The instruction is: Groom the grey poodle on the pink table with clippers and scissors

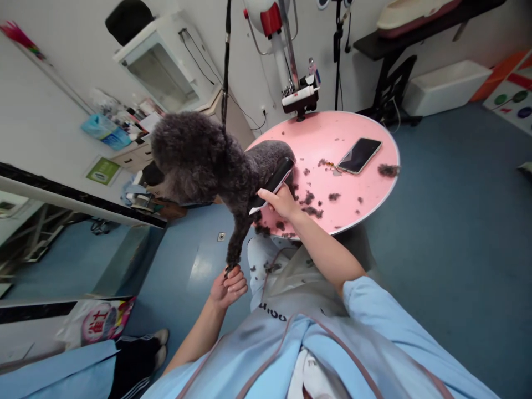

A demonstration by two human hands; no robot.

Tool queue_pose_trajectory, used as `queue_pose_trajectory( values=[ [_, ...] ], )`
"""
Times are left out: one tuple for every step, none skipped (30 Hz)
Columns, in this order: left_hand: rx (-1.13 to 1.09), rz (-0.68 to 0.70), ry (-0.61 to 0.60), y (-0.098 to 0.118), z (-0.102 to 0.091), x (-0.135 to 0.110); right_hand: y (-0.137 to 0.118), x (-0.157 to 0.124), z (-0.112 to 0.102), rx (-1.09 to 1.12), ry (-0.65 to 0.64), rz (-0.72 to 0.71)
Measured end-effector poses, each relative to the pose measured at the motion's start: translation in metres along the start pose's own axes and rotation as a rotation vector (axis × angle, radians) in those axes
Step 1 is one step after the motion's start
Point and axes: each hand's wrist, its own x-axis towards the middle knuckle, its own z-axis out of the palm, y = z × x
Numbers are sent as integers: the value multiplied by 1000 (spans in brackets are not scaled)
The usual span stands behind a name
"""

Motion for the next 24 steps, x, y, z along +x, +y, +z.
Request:
queue_pose_trajectory(
  values=[
    [10,-6,9,0,-1,1,-2,-2,-2,-56,-19,-43],
    [20,-13,14,0,-1,1,-5,-2,-4,-104,-28,-88],
    [28,-19,16,0,-1,2,-10,-1,-5,-134,-15,-133],
    [36,-23,14,-1,-1,3,-15,1,-6,-137,18,-171],
    [42,-23,8,-2,-1,5,-21,4,-6,-131,62,-212],
    [49,-20,2,-2,-1,6,-27,7,-5,-126,101,-252],
    [58,-20,-2,-3,-2,8,-31,9,-3,-134,120,-283],
    [67,-22,-5,-4,-2,9,-35,10,-1,-154,114,-303],
    [74,-24,-10,-5,-3,11,-36,10,1,-186,91,-312],
    [77,-23,-15,-6,-4,12,-36,8,3,-227,62,-308],
    [77,-19,-21,-7,-5,14,-35,4,5,-271,36,-295],
    [77,-15,-29,-7,-6,15,-33,-2,6,-314,18,-278],
    [79,-10,-40,-7,-7,16,-32,-7,7,-356,6,-259],
    [83,-5,-52,-7,-7,18,-32,-12,8,-395,-7,-242],
    [91,-2,-67,-7,-8,19,-34,-16,9,-427,-14,-232],
    [103,-1,-84,-7,-7,21,-37,-17,11,-448,-11,-239],
    [121,-3,-99,-7,-7,23,-43,-15,15,-461,4,-265],
    [140,-6,-111,-8,-6,25,-50,-11,20,-470,32,-307],
    [160,-9,-119,-8,-6,27,-58,-4,27,-483,64,-358],
    [177,-9,-121,-8,-5,30,-65,4,34,-509,96,-408],
    [191,-9,-122,-9,-5,32,-71,11,41,-555,117,-447],
    [198,-7,-122,-9,-4,34,-76,18,48,-619,122,-471],
    [202,-4,-121,-10,-5,35,-78,22,54,-691,118,-483],
    [205,-2,-121,-10,-5,37,-79,23,59,-763,106,-484]
  ],
)
